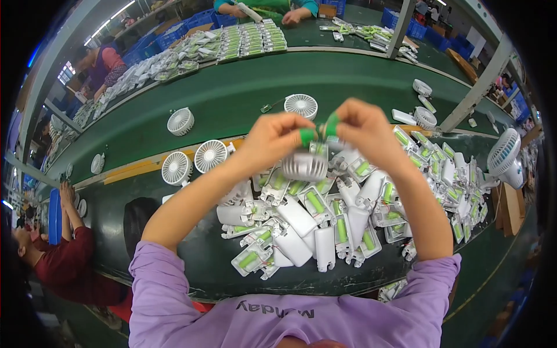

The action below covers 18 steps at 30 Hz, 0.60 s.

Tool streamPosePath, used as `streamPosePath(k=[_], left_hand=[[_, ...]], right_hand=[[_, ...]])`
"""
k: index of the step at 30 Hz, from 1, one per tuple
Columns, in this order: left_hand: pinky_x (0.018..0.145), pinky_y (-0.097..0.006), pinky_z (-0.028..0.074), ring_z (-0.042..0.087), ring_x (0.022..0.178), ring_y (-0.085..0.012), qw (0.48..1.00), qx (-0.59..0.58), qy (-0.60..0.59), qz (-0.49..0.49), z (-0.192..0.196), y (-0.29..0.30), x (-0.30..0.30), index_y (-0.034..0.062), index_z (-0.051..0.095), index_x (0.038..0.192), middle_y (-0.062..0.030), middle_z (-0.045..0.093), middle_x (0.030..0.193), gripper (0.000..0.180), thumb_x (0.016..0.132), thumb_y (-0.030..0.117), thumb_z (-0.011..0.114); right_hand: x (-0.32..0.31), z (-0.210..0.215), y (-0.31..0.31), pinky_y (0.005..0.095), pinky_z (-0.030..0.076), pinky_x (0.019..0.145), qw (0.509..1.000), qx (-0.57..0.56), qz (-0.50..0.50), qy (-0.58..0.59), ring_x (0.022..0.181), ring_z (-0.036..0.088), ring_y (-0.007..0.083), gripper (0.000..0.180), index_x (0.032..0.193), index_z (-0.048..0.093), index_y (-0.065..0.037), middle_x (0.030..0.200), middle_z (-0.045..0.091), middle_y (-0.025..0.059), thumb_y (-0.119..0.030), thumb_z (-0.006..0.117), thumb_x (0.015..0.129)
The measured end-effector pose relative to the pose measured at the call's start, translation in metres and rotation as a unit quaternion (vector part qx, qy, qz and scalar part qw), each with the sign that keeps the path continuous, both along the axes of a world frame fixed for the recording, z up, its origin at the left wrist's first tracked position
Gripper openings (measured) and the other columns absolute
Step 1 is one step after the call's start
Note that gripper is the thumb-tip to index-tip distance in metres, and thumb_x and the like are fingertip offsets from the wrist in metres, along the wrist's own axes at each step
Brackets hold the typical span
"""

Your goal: The person assembles small portable fans by hand on an electronics factory assembly line, joining fan blades, internal components, and a plastic base into a portable fan housing.

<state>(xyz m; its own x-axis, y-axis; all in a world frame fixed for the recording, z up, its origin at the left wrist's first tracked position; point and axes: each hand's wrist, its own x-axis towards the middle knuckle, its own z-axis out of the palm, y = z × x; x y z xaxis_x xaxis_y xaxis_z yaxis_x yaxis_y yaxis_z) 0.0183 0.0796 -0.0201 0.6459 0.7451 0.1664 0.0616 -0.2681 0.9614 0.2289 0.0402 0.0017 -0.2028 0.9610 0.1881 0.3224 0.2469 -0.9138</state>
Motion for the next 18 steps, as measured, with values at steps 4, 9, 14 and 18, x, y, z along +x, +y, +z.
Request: streamPosePath(k=[4, 9, 14, 18], left_hand=[[0.074, -0.026, 0.048, 0.059, 0.085, -0.0123, 0.989, 0.09, -0.011, 0.115, -0.049, 0.077, -0.014, -0.0005, 0.057, 0.108, -0.0103, 0.061, 0.102, 0.028, 0.082, 0.008, 0.059], [0.091, -0.04, 0.042, 0.052, 0.105, -0.0337, 0.921, 0.203, 0.271, 0.191, -0.084, 0.123, -0.006, 0.0024, 0.047, 0.124, -0.0193, 0.05, 0.121, 0.052, 0.076, 0.013, 0.062], [0.085, -0.04, 0.044, 0.055, 0.1, -0.0317, 0.876, 0.296, 0.329, 0.192, -0.117, 0.144, 0.017, 0.0004, 0.047, 0.12, -0.0179, 0.054, 0.111, 0.049, 0.074, 0.008, 0.062], [0.074, -0.04, 0.048, 0.061, 0.085, -0.0313, 0.901, 0.193, 0.344, 0.179, -0.105, 0.144, 0.011, -0.0004, 0.055, 0.101, -0.0148, 0.062, 0.092, 0.029, 0.074, 0.005, 0.061]], right_hand=[[0.024, 0.008, 0.047, 0.0191, 0.04, 0.051, 0.988, 0.004, -0.091, 0.121, 0.06, 0.052, 0.0049, 0.012, 0.086, 0.059, -0.001, 0.072, 0.059, 0.0005, -0.008, 0.065, 0.078], [0.058, -0.003, 0.087, 0.0198, 0.043, 0.055, 0.974, 0.043, -0.202, 0.091, 0.065, 0.056, 0.0072, 0.014, 0.088, 0.057, 0.002, 0.077, 0.062, 0.0052, -0.006, 0.063, 0.08], [0.085, -0.052, 0.111, 0.0257, 0.047, 0.066, 0.961, 0.102, -0.244, 0.083, 0.073, 0.06, 0.0155, 0.02, 0.098, 0.058, 0.003, 0.083, 0.062, 0.0098, -0.006, 0.058, 0.079], [0.043, -0.069, 0.064, 0.0333, 0.045, 0.082, 0.97, 0.129, -0.044, -0.201, 0.096, 0.055, 0.0205, 0.033, 0.109, 0.057, -0.003, 0.103, 0.056, 0.0103, -0.011, 0.061, 0.077]])
